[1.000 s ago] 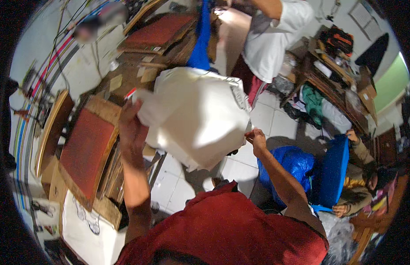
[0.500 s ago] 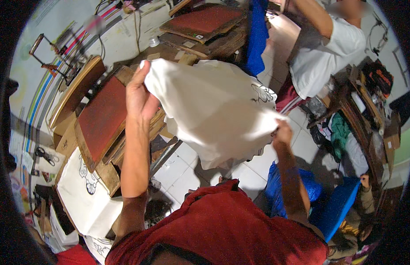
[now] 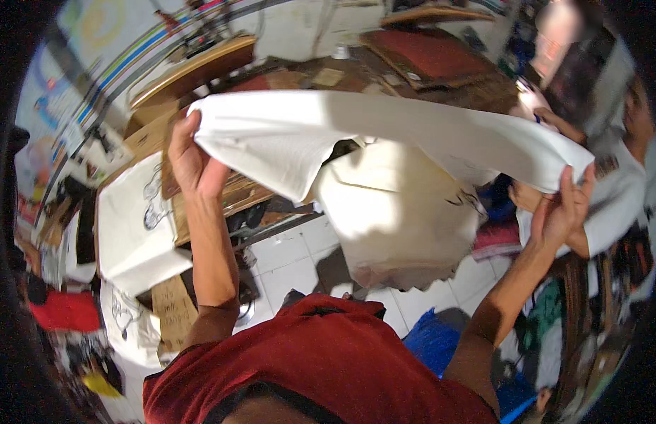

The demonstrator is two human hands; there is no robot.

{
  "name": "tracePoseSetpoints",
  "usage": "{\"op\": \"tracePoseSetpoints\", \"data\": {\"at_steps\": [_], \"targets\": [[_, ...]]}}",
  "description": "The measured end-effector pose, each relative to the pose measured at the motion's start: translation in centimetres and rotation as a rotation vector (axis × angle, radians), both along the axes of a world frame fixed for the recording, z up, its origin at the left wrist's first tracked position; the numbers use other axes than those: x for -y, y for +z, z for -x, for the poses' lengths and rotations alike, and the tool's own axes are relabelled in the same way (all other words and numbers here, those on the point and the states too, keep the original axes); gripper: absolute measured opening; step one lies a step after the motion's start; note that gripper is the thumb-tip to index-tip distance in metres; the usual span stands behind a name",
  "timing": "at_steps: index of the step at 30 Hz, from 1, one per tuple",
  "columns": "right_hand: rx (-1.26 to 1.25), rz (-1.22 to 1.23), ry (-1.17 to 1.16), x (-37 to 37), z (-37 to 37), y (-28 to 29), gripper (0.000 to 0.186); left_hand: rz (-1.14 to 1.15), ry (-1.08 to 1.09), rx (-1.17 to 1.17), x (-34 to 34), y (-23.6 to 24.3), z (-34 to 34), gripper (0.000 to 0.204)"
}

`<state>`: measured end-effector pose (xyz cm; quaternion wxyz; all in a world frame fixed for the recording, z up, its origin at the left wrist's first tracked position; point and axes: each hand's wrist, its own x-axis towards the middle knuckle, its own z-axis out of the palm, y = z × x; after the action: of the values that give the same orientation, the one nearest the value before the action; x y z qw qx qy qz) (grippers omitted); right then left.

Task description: The person repeatedly places white tote bags onto a wooden screen printing frame, aligns them, and uses a squeegee to press ink through the screen onto the bag. The person then removes the printed bag and repeats the process with a new bag.

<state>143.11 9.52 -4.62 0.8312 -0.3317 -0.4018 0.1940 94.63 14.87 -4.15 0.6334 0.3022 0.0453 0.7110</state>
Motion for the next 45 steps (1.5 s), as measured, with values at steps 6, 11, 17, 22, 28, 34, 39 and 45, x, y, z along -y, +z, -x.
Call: {"op": "tracePoseSetpoints", "data": {"at_steps": [6,11,17,22,28,34,39,45], "targets": [[0.186,-0.244,0.470,-7.0,6.4,3.7,0.054,-0.021,0.536,-0.012,9.2,2.6,9.1,0.042],[0.103,-0.286,0.571,-13.3,14.0,5.7,0.039,-0.249,0.949,-0.298,13.8,5.6,14.3,0.056],[0.165,-0.084,1.046,-19.3,25.6,5.8,0.041,-0.033,1.243,-0.655,12.2,6.9,22.2,0.055],[0.113,0.228,0.987,-25.7,37.4,3.2,0.049,0.312,1.055,-0.641,4.0,4.2,30.0,0.059],[-0.008,-0.125,0.940,-27.2,43.5,10.0,0.044,-0.038,1.103,-0.597,-0.3,11.1,36.4,0.065],[0.280,-0.198,0.781,-19.1,38.8,6.3,0.056,-0.238,1.329,-0.717,8.2,7.3,35.2,0.059],[0.215,0.393,0.909,-18.3,39.4,-6.2,0.058,0.459,1.129,-0.690,10.0,-7.6,34.0,0.060],[0.205,0.786,1.037,-24.1,45.2,-19.6,0.042,0.876,0.816,-0.689,3.5,-21.6,39.9,0.055]]}}
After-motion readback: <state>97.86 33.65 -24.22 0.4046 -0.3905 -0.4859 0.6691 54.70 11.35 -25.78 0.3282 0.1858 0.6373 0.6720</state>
